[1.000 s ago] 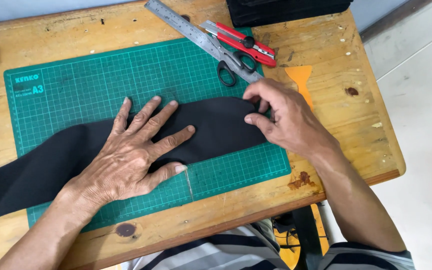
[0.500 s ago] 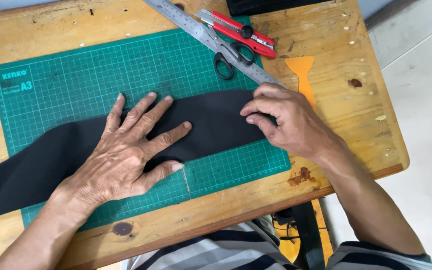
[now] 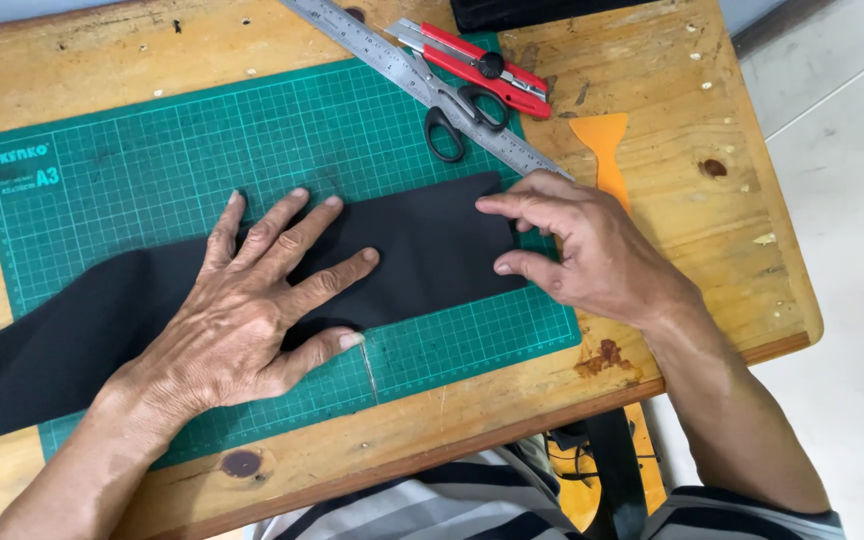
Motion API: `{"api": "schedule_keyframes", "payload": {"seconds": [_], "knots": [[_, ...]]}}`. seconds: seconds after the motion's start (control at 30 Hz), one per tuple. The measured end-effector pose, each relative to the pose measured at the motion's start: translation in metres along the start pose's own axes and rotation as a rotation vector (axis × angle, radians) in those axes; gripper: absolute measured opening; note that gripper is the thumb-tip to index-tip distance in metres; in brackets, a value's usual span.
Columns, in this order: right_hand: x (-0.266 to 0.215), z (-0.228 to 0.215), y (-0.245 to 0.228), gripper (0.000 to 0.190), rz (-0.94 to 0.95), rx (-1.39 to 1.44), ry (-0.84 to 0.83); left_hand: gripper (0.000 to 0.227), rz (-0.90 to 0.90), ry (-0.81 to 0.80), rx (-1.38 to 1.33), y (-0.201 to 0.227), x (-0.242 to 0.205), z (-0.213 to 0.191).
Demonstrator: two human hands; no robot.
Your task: Measuring and cutting strips of black material using a ruler and utility knife on a cutting mat
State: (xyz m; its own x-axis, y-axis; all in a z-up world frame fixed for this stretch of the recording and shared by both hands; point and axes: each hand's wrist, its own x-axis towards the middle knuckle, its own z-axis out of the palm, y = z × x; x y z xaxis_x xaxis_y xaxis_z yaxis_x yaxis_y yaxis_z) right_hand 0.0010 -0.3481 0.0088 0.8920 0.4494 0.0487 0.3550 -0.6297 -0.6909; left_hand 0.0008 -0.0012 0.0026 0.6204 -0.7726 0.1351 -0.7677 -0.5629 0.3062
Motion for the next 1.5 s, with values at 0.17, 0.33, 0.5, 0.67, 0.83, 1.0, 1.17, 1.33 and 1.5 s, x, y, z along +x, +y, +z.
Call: {"api": "schedule_keyframes", "payload": {"seconds": [0.17, 0.33, 0.5, 0.67, 0.83, 1.0, 1.17, 1.33, 1.5], "knots": [[0.002, -0.002, -0.002, 0.049, 0.042, -0.036, 0.0, 0.063, -0.001, -0.007, -0.011, 0.003, 0.003, -0.003], [0.002, -0.004, 0.003, 0.049, 0.011, -0.039, -0.013, 0.062, -0.043, -0.011, -0.085, 0.019, 0.025, -0.005], [0.002, -0.004, 0.004, 0.048, 0.013, -0.045, -0.007, 0.049, 0.005, 0.066, -0.088, 0.037, 0.064, 0.017], [0.002, -0.006, 0.006, 0.046, -0.029, -0.072, -0.008, 0.073, 0.031, 0.081, 0.074, 0.045, 0.087, 0.044], [-0.001, -0.008, 0.009, 0.054, -0.019, 0.018, -0.075, 0.079, 0.038, 0.15, 0.048, 0.044, 0.088, 0.049], [-0.002, -0.008, 0.011, 0.053, -0.048, 0.0, -0.072, 0.079, 0.038, 0.12, -0.01, 0.041, 0.087, 0.046], [-0.001, -0.009, 0.009, 0.054, -0.039, 0.012, -0.085, 0.079, 0.037, 0.109, -0.026, 0.039, 0.087, 0.044], [-0.002, -0.009, 0.008, 0.055, -0.047, 0.024, -0.078, 0.078, 0.044, 0.093, -0.048, 0.038, 0.087, 0.041], [-0.002, -0.008, 0.008, 0.055, -0.046, 0.023, -0.064, 0.077, 0.049, 0.091, -0.043, 0.037, 0.087, 0.042]]}}
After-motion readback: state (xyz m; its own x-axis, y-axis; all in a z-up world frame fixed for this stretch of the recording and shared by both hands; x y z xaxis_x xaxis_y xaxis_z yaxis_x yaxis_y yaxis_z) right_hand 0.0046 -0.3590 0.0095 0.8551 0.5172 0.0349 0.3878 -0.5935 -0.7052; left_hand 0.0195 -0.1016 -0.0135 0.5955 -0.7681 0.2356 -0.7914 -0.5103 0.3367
